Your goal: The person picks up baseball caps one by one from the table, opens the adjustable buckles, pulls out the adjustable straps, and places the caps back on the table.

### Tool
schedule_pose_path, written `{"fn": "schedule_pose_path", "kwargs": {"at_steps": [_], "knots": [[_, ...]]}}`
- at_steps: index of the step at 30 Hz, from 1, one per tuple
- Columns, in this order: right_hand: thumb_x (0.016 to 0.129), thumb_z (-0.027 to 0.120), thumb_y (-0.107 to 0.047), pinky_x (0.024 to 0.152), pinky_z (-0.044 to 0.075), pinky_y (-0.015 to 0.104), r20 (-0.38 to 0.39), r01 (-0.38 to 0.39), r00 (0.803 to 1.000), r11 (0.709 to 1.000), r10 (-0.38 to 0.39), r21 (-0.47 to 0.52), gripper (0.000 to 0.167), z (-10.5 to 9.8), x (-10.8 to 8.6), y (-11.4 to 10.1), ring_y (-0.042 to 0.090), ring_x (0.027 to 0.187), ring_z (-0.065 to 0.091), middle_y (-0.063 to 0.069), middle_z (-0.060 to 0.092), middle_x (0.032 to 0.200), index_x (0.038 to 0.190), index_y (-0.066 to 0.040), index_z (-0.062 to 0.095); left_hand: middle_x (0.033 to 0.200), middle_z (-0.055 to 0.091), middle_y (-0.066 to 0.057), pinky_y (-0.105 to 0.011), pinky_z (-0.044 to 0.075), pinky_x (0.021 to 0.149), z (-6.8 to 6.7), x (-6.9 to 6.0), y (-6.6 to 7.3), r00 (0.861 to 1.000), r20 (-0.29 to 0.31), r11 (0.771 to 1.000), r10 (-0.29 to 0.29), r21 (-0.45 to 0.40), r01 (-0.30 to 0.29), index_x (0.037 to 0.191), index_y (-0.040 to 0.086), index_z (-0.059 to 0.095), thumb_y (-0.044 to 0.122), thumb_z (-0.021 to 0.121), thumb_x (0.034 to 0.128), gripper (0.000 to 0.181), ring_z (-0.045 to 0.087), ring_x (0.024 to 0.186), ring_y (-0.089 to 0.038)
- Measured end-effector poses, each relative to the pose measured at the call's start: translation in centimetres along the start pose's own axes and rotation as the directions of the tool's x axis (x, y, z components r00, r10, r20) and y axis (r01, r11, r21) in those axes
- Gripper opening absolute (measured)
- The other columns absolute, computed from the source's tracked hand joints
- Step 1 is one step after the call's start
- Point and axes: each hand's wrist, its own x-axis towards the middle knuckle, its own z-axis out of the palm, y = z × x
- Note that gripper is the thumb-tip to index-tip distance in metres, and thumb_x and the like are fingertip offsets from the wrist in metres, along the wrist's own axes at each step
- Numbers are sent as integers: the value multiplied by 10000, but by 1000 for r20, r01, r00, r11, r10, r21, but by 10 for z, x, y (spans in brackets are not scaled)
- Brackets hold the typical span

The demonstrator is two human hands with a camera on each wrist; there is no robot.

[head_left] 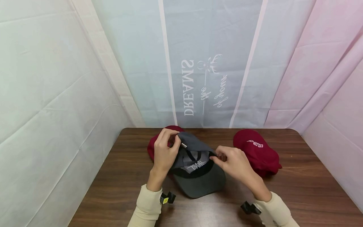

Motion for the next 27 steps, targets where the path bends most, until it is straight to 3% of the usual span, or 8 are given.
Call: {"fn": "schedule_pose_path", "kwargs": {"at_steps": [5,16,24,27], "knots": [[770,936,-98,545,443,224,-72,28,997,1000,-28,0,303,-4,5,4,-20,603,510,-138,581,667,785,-232,665,970,702,-103,-329,601,702,0,2,0,1000,-4,999,24,-21,-24,1013,47,748,-30,670,946,129,655,778,-209],[796,915,-90,555,436,250,-127,27,991,999,-29,-19,278,-6,13,14,18,618,470,-111,548,684,802,-220,669,983,703,-101,-247,572,736,1,1,-3,1000,-4,999,21,-24,-22,1022,49,750,-16,671,958,121,650,781,-202],[821,872,-70,550,454,275,-186,29,982,998,-38,-52,198,-3,16,21,41,618,498,-78,585,714,853,-178,709,972,699,-102,-404,597,681,3,-1,-2,1000,-6,999,28,-32,-28,1016,46,751,-32,665,951,133,658,770,-263],[823,857,-61,549,470,286,-208,44,976,997,-57,-69,182,-2,18,24,53,618,537,-63,613,726,849,-168,712,981,703,-103,-408,607,707,3,-1,-2,1000,-5,999,27,-29,-27,1020,46,753,-25,674,951,127,670,797,-258]]}}
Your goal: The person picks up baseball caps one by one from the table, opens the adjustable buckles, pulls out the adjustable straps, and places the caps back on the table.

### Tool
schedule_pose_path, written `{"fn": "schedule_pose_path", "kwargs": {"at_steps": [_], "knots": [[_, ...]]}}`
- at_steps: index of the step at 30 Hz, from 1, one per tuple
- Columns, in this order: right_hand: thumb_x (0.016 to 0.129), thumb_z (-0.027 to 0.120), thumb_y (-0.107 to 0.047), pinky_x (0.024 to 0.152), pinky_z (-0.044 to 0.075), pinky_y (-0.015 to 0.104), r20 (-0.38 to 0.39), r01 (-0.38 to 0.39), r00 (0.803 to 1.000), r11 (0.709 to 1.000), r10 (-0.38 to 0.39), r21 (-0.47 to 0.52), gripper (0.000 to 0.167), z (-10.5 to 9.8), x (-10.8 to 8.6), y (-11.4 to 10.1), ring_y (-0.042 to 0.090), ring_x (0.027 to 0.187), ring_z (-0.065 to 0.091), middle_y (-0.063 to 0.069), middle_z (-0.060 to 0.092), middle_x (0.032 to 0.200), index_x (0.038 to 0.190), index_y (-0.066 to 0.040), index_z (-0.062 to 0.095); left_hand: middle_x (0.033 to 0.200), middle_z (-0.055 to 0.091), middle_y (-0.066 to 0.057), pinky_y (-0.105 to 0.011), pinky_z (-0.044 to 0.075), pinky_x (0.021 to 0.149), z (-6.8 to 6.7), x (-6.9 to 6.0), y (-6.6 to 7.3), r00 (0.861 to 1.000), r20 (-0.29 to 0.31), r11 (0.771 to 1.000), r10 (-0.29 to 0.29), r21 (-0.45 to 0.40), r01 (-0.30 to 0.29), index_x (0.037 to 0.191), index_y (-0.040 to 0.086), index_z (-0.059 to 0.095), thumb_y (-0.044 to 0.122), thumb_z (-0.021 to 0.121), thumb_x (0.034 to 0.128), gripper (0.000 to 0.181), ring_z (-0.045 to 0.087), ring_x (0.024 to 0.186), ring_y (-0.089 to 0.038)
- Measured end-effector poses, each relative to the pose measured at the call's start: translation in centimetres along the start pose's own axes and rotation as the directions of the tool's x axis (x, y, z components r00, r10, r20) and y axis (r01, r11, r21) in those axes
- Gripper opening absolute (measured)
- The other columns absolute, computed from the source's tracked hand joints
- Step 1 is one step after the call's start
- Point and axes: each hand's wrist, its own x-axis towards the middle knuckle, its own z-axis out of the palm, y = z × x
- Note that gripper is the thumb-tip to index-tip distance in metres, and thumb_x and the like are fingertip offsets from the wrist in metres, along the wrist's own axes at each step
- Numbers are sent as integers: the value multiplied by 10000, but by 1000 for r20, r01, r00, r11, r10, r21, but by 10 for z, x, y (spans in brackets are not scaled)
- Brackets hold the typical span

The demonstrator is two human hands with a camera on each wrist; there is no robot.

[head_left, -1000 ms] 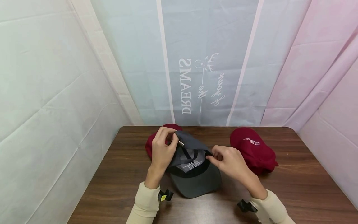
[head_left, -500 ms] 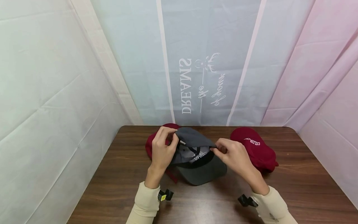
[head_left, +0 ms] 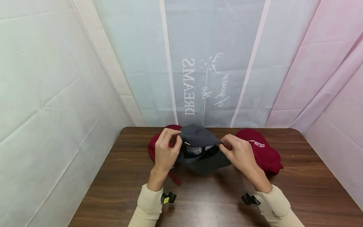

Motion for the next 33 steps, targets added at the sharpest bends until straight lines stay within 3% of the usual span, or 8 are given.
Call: {"fn": "schedule_pose_path", "kwargs": {"at_steps": [15,24,33], "knots": [[840,784,-4,523,407,237,-86,73,993,997,-76,-40,172,6,6,11,65,603,515,-39,619,760,855,-155,704,1005,727,-96,-321,618,848,3,-2,-2,1000,13,1000,26,-11,-26,1035,53,757,-31,695,942,140,709,886,-232],[855,729,7,495,346,248,-134,84,987,994,-94,-74,161,12,10,21,53,563,424,-35,552,731,825,-149,705,1023,723,-101,-445,620,753,6,-7,-8,998,56,999,36,-18,-35,1062,42,739,-33,700,942,146,670,850,-248],[874,740,-22,503,423,345,-193,67,978,994,-83,-90,117,20,9,33,155,573,557,3,604,780,851,-136,721,1063,726,-82,-381,631,827,11,-15,-14,992,121,999,37,-13,-35,1086,62,736,-11,723,939,164,687,906,-209]]}}
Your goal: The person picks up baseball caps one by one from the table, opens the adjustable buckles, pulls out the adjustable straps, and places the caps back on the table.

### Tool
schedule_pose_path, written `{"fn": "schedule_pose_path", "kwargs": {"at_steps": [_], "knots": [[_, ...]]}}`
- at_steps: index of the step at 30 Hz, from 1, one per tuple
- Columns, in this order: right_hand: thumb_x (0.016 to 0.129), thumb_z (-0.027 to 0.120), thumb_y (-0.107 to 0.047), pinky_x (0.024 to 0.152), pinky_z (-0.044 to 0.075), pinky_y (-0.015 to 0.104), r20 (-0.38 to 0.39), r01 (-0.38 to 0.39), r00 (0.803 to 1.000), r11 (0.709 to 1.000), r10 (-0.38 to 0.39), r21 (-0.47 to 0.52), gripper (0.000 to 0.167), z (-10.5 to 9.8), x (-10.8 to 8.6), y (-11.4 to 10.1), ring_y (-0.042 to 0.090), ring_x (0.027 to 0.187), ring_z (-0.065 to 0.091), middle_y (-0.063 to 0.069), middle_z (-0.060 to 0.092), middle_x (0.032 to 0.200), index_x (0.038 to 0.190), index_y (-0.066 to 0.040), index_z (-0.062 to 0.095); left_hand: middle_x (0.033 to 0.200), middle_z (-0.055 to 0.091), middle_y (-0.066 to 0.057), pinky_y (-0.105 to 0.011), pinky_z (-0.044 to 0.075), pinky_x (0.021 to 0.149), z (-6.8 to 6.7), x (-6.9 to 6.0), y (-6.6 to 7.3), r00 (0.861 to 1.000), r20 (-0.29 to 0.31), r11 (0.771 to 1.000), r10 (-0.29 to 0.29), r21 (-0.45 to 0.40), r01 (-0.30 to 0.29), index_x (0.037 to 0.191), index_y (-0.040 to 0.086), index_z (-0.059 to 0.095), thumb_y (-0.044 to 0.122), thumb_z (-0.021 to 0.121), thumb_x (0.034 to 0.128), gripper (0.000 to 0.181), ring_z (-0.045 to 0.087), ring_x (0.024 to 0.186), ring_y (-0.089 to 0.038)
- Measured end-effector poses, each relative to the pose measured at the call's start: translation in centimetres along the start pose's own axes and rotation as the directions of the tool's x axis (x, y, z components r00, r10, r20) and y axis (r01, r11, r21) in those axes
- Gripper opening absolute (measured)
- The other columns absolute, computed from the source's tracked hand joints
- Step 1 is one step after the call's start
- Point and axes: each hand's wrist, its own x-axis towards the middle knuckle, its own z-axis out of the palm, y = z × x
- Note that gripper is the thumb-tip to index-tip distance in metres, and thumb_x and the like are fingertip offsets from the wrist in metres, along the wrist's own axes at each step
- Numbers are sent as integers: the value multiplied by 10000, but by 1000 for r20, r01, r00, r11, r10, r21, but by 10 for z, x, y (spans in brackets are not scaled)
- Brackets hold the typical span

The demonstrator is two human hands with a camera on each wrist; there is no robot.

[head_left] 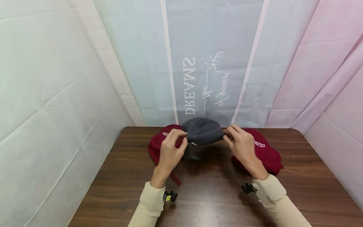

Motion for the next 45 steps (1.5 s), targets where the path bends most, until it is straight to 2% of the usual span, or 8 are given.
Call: {"fn": "schedule_pose_path", "kwargs": {"at_steps": [7,14,19,27,31,38,45], "knots": [[888,729,-30,495,441,361,22,-22,999,999,23,-39,101,4,-7,7,162,593,588,18,633,827,874,-130,728,1046,699,-54,-272,597,727,7,-7,-3,997,80,1000,-9,-1,9,1067,84,725,-7,690,955,149,662,825,-146],[877,727,-17,487,453,364,51,-29,998,998,32,-51,115,7,-12,11,175,613,627,33,660,865,893,-129,746,1030,693,-39,-267,591,713,12,-14,-6,992,130,1000,-9,15,7,1054,96,715,-10,678,948,155,659,815,-141],[862,761,-6,486,483,374,104,-67,992,996,72,-52,126,7,-16,11,203,664,675,58,701,929,924,-115,767,1010,692,-23,-241,564,703,14,-18,-8,988,152,999,-8,36,3,1026,108,711,-8,683,933,152,646,805,-143],[861,755,-12,504,472,356,213,-132,965,986,150,-98,178,12,-23,12,211,734,695,48,686,974,992,-130,739,1013,689,0,-271,566,711,17,-26,-11,972,229,996,-49,86,30,1014,124,709,21,686,938,131,646,827,-144],[856,778,-17,499,471,351,259,-129,953,985,156,-118,193,14,-27,13,219,751,707,57,682,987,1007,-129,733,1017,679,20,-230,542,727,19,-29,-13,963,264,992,-60,120,29,1014,144,707,39,685,946,127,625,847,-105],[865,802,-42,520,500,376,339,-146,922,980,185,-137,189,19,-33,15,227,723,648,62,672,996,1008,-135,721,996,658,27,-243,546,728,22,-35,-17,949,308,990,-71,141,28,1005,149,710,31,707,929,141,627,848,-142],[834,828,-30,515,513,398,372,-133,911,979,181,-153,233,26,-39,19,221,733,676,39,670,949,982,-152,697,998,662,35,-242,554,762,26,-42,-19,931,353,984,-92,175,31,1007,159,715,55,711,932,128,614,877,-138]]}}
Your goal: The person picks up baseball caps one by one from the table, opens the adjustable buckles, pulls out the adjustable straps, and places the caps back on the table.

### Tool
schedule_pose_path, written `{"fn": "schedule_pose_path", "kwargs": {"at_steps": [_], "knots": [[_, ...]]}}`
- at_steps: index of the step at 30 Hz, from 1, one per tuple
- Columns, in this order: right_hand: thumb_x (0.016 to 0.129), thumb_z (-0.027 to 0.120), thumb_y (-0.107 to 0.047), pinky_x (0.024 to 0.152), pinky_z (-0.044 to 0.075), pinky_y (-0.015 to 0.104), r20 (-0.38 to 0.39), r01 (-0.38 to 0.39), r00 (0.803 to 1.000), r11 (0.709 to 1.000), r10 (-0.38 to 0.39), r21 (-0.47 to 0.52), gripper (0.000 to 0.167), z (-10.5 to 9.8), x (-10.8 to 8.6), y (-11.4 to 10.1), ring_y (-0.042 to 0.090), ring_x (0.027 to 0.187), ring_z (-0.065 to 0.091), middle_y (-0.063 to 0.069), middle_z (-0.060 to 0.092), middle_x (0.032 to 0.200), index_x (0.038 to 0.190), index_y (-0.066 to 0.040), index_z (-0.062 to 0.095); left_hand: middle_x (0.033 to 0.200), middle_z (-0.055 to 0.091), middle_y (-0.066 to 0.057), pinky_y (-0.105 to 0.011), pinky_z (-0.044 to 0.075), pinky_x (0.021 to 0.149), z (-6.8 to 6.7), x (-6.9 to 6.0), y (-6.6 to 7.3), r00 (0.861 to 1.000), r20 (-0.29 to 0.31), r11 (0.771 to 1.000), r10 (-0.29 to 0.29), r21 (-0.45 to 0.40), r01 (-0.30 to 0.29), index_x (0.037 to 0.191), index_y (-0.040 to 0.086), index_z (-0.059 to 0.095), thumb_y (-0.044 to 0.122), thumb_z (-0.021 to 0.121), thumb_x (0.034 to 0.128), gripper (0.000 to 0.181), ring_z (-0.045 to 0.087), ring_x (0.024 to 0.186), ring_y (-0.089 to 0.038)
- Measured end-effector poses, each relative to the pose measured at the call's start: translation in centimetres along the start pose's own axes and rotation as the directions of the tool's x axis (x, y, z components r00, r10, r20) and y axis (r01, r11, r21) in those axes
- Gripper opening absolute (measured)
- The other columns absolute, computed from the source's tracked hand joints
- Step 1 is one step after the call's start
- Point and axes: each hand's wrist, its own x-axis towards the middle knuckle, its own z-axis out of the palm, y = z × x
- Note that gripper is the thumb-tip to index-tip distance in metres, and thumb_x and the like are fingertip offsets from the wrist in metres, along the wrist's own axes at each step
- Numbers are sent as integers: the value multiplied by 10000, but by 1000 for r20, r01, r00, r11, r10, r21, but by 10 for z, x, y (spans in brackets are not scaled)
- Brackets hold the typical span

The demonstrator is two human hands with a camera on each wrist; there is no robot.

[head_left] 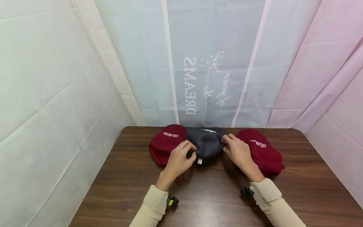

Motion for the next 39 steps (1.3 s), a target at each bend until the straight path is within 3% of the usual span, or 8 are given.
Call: {"fn": "schedule_pose_path", "kwargs": {"at_steps": [6,13,23,32,39], "knots": [[834,836,-45,489,488,406,54,-5,999,1000,6,-21,240,8,-2,0,257,695,666,38,670,931,987,-151,683,1008,677,50,-247,565,778,4,-4,-1,998,63,999,-31,34,29,991,178,731,71,734,921,129,599,893,-100],[850,821,-38,510,486,401,123,-25,992,1000,26,-15,243,12,-7,-2,261,691,645,52,674,954,1016,-136,673,1042,673,67,-246,548,794,12,-8,-6,984,158,995,-77,80,65,984,199,731,100,732,923,116,590,916,-86],[855,710,25,562,541,440,189,-32,981,999,37,-27,200,13,-14,-1,275,745,676,73,682,972,1006,-103,691,1009,659,66,-224,513,774,16,-13,-6,946,307,991,-105,115,73,982,193,741,41,651,935,182,573,892,-88],[854,685,23,589,555,459,216,-39,976,999,44,-25,194,12,-14,-3,274,765,682,75,683,973,1007,-95,699,1000,668,65,-208,501,765,16,-13,-6,938,325,989,-122,119,87,987,198,739,58,644,950,173,569,882,-78],[869,776,-45,637,575,487,233,-52,971,998,57,-27,184,9,-17,-4,271,806,697,69,700,981,1040,-91,727,1005,709,84,-201,517,763,16,-14,-3,947,298,991,-118,92,95,989,217,744,89,648,962,162,584,841,-67]]}}
